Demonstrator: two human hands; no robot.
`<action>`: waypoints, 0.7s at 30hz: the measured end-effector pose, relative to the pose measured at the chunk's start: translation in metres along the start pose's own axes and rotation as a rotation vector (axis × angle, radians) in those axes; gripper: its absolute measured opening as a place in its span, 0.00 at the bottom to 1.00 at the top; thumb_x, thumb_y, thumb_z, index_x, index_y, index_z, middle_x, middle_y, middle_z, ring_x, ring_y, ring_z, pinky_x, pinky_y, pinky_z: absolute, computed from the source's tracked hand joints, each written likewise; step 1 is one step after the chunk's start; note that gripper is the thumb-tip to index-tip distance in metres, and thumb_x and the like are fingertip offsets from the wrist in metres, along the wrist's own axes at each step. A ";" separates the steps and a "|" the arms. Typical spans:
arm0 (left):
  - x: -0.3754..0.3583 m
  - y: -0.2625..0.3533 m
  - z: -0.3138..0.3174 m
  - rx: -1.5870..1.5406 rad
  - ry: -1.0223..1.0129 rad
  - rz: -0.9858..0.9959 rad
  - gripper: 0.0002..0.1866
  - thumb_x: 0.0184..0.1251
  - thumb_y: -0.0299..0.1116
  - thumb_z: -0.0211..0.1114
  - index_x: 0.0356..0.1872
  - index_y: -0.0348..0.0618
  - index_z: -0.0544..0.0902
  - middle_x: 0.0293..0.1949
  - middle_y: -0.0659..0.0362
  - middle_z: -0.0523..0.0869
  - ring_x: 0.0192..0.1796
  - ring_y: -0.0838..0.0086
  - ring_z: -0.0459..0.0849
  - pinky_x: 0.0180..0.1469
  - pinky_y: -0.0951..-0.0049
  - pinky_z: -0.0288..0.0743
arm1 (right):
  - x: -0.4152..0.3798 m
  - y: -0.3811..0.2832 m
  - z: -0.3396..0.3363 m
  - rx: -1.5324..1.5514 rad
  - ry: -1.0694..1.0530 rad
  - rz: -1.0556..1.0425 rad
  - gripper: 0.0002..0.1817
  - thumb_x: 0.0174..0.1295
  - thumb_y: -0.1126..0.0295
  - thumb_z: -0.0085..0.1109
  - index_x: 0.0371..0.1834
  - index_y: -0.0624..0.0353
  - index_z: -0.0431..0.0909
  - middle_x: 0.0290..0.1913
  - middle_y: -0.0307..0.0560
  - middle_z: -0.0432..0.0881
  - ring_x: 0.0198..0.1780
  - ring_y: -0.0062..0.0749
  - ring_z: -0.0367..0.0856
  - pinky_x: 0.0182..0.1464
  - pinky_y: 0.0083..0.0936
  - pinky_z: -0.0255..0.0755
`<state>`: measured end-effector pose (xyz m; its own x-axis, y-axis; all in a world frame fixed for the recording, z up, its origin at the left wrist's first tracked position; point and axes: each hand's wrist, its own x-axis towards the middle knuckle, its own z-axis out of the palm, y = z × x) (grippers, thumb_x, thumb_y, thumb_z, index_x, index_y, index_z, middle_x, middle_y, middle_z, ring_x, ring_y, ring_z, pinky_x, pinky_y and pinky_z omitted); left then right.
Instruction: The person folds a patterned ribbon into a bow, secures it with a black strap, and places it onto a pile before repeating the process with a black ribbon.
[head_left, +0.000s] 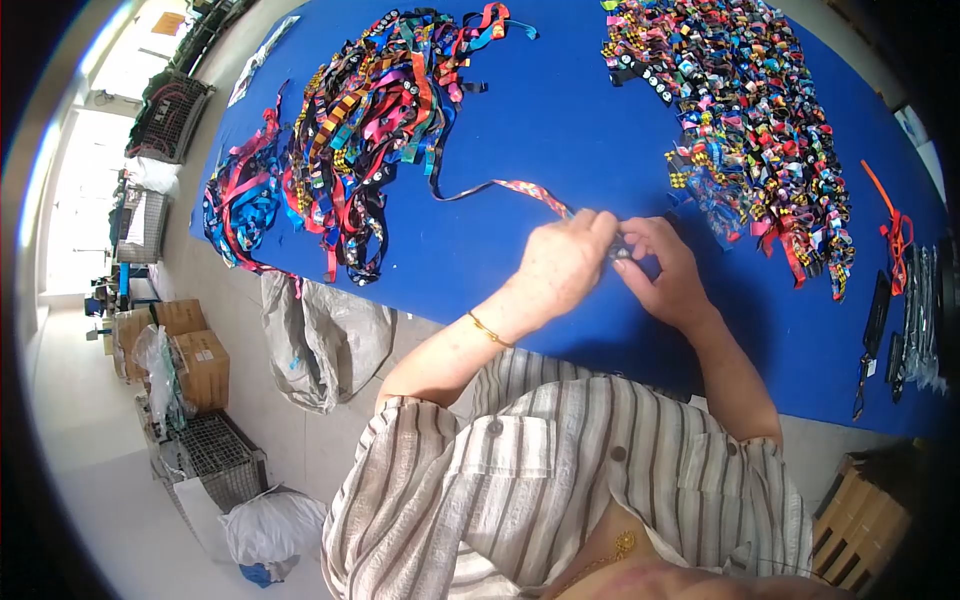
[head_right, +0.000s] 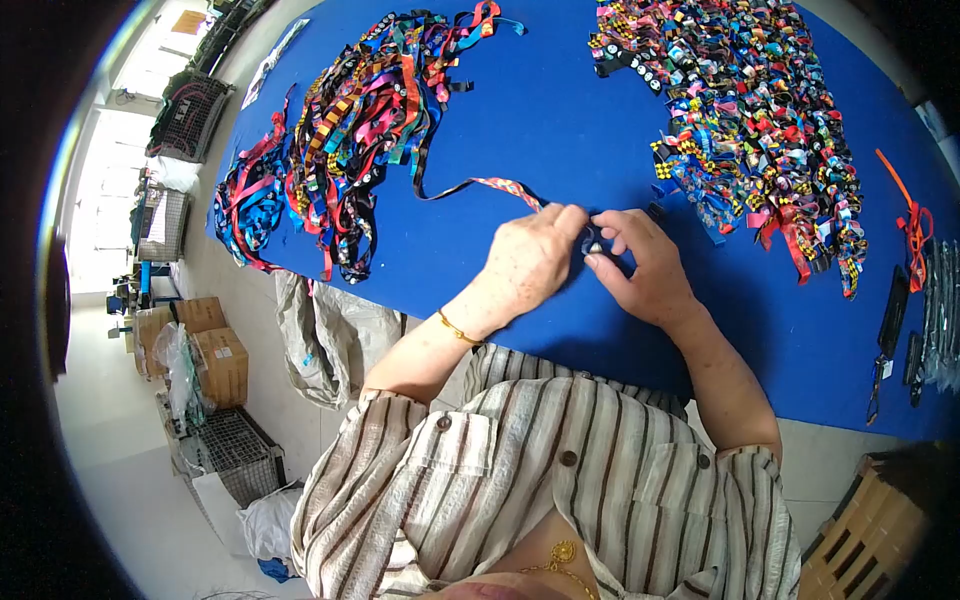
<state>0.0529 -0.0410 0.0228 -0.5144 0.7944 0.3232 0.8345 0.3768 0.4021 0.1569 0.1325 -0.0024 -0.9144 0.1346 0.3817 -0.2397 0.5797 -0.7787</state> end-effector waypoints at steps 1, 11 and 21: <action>0.000 0.005 0.004 -0.030 -0.019 -0.003 0.08 0.63 0.23 0.64 0.42 0.42 0.77 0.34 0.52 0.84 0.32 0.54 0.89 0.35 0.57 0.84 | -0.002 0.000 0.001 0.028 -0.003 0.006 0.22 0.58 0.76 0.74 0.56 0.59 0.79 0.43 0.46 0.82 0.38 0.34 0.81 0.45 0.31 0.77; -0.004 0.010 0.011 -0.083 -0.065 -0.052 0.05 0.71 0.26 0.65 0.40 0.40 0.77 0.32 0.51 0.83 0.32 0.51 0.88 0.34 0.53 0.82 | -0.008 0.003 0.002 0.079 -0.006 0.126 0.11 0.68 0.77 0.67 0.52 0.61 0.81 0.43 0.47 0.85 0.40 0.32 0.86 0.44 0.28 0.80; 0.012 -0.071 -0.029 -0.004 0.327 -0.270 0.06 0.74 0.31 0.69 0.44 0.39 0.86 0.39 0.48 0.88 0.36 0.55 0.89 0.40 0.60 0.84 | -0.004 -0.002 0.001 0.034 -0.025 0.118 0.05 0.68 0.79 0.64 0.45 0.61 0.82 0.38 0.49 0.85 0.35 0.38 0.85 0.37 0.32 0.77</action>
<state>-0.0180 -0.0722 0.0227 -0.7505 0.4745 0.4599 0.6608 0.5482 0.5127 0.1604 0.1300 -0.0031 -0.9447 0.1797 0.2742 -0.1407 0.5332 -0.8342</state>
